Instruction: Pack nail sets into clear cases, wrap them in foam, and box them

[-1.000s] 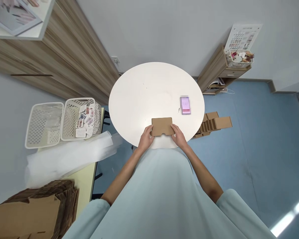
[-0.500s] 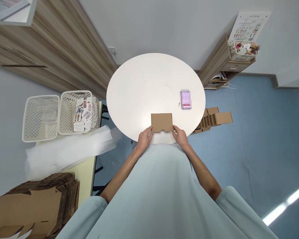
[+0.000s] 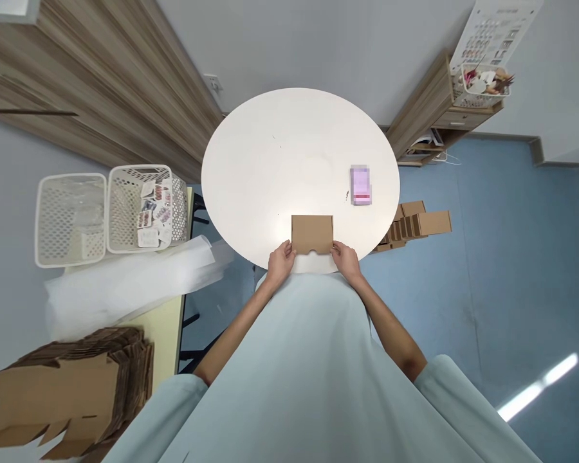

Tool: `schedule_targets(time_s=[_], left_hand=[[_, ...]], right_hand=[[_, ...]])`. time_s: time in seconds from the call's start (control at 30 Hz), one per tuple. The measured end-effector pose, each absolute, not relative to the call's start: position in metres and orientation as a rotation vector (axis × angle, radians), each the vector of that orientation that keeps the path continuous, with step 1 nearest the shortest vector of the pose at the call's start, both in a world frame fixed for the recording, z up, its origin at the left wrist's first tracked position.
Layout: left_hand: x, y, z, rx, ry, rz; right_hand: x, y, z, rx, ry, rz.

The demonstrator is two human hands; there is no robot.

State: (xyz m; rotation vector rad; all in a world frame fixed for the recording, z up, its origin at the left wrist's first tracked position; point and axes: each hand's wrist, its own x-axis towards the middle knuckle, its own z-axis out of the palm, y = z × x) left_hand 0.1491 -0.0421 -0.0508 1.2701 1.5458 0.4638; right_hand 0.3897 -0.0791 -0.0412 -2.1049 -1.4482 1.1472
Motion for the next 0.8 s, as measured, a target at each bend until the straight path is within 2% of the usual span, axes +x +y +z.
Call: schedule_targets(time_s=[0.3,0.8], left_hand=[[0.145,-0.034,-0.067,1.343,1.573,0.476],[0.147,-0.018,-0.063,1.44,1.613,0.401]], right_hand=[[0.393,-0.071,-0.054,-2.111,-1.379,1.131],[0.394,-0.056,-0.06,-2.13,-1.329,1.22]])
